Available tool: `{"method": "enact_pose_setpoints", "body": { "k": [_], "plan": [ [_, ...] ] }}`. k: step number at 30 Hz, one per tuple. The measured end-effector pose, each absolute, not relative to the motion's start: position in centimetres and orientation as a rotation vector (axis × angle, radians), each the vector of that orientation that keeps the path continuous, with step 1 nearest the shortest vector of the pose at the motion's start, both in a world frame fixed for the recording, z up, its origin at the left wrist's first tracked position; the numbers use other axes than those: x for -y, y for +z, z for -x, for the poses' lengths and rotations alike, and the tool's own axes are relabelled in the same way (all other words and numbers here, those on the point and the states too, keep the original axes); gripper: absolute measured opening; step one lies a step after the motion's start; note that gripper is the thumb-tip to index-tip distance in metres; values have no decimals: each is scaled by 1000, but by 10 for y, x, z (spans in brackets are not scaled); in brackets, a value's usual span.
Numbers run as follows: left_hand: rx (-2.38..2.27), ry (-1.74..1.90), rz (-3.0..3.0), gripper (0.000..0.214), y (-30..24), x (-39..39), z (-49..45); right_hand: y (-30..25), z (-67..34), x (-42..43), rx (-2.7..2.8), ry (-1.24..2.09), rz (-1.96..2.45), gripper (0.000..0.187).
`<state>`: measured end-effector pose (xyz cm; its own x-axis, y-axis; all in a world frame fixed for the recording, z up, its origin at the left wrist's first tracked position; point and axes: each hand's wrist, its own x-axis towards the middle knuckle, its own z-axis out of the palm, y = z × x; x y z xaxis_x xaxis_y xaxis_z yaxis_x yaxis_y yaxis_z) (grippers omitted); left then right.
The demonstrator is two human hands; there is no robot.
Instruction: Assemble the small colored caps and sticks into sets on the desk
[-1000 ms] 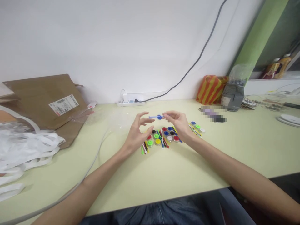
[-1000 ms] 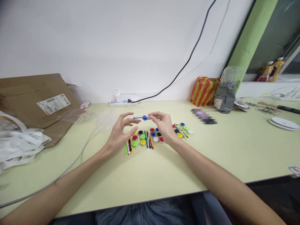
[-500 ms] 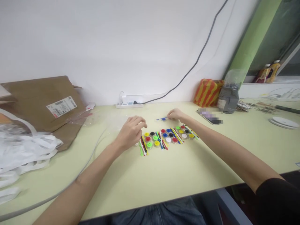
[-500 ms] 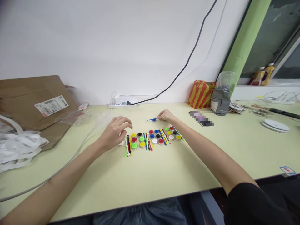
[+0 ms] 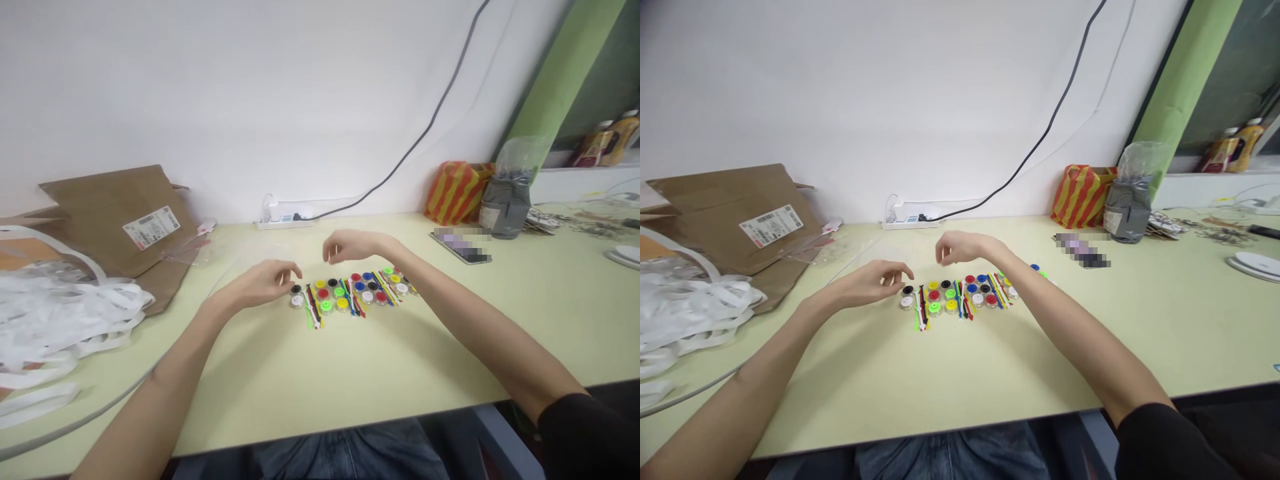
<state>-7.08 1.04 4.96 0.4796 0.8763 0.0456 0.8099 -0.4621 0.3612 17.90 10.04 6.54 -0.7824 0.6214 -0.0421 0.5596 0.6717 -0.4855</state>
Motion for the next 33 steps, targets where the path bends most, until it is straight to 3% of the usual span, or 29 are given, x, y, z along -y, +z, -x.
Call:
{"method": "enact_pose_setpoints", "body": {
  "k": [2, 11, 24, 33],
  "plan": [
    [-1476, 277, -2476, 29, 50, -8, 69, 82, -160, -84, 3020, 819, 1002, 16],
    [-1581, 142, -2422, 23, 50, 7, 51, 95, -124, -25, 3191, 460, 762, 12],
    [-1593, -125, -2505, 30, 43, 8, 49, 71, -114, -33, 3262, 494, 816, 16],
    [-1613, -85, -2465, 19, 44, 7, 50, 58, -114, -44, 3262, 490, 766, 10]
  ]
}}
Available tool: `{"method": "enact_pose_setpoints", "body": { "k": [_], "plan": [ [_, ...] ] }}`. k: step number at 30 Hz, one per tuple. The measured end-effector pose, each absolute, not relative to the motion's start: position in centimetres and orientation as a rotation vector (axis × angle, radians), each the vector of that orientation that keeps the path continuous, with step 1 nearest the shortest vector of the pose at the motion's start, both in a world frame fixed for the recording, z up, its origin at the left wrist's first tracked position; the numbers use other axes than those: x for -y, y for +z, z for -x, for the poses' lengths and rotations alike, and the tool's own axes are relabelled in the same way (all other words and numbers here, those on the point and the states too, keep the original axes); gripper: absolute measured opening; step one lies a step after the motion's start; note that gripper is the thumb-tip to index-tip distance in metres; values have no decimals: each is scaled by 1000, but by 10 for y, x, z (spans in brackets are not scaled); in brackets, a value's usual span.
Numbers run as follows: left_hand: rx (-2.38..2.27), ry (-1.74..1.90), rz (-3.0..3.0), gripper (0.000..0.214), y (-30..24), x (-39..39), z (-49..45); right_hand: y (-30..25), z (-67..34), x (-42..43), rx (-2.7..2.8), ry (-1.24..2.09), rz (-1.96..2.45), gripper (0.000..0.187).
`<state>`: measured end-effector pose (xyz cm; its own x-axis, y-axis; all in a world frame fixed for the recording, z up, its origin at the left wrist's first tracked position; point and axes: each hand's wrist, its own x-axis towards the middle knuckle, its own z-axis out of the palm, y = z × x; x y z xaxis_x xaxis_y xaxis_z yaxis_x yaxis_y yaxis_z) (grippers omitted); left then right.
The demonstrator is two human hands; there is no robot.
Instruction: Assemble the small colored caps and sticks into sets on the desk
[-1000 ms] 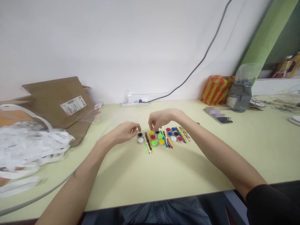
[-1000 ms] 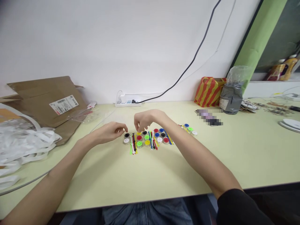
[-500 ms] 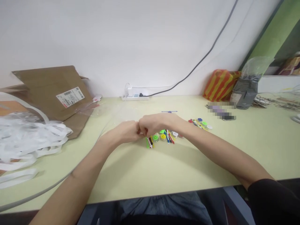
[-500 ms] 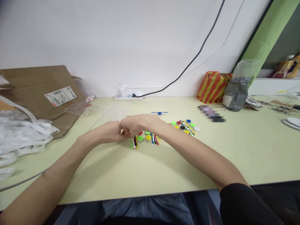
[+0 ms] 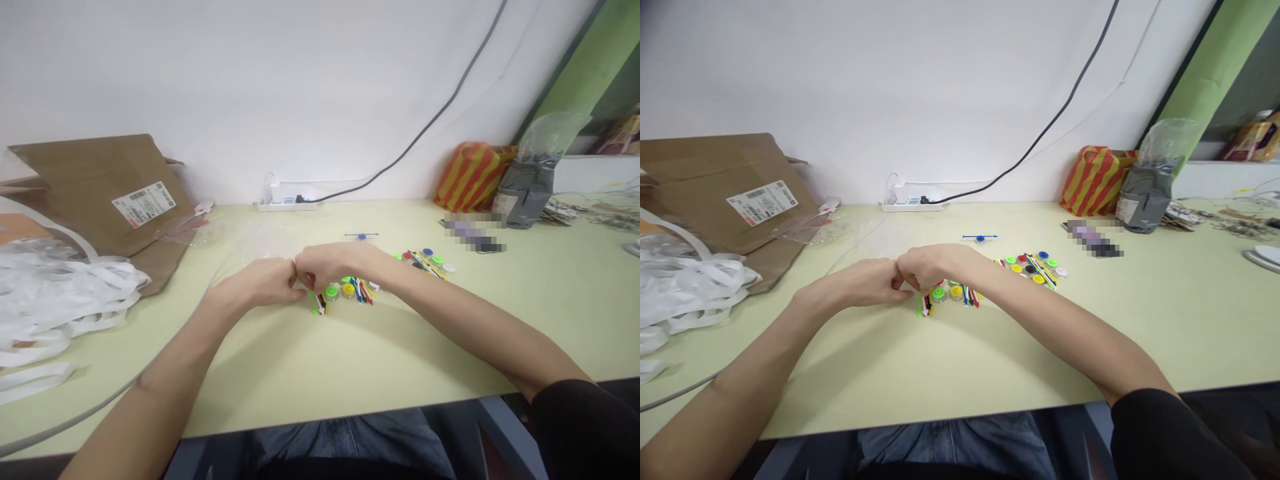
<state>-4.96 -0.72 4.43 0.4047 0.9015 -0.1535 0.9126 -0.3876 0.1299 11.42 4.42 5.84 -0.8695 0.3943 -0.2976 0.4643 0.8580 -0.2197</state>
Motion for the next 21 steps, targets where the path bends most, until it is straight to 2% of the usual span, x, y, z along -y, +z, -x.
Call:
{"method": "enact_pose_setpoints", "body": {
  "k": [14, 21],
  "plan": [
    [-1694, -31, -2436, 38, 48, 10, 51, 47, -112, -54, -2837, -529, -531, 18],
    [-1734, -177, -2386, 39, 46, 7, 57, 46, -112, -55, -2839, -520, -519, 17]
  ]
}}
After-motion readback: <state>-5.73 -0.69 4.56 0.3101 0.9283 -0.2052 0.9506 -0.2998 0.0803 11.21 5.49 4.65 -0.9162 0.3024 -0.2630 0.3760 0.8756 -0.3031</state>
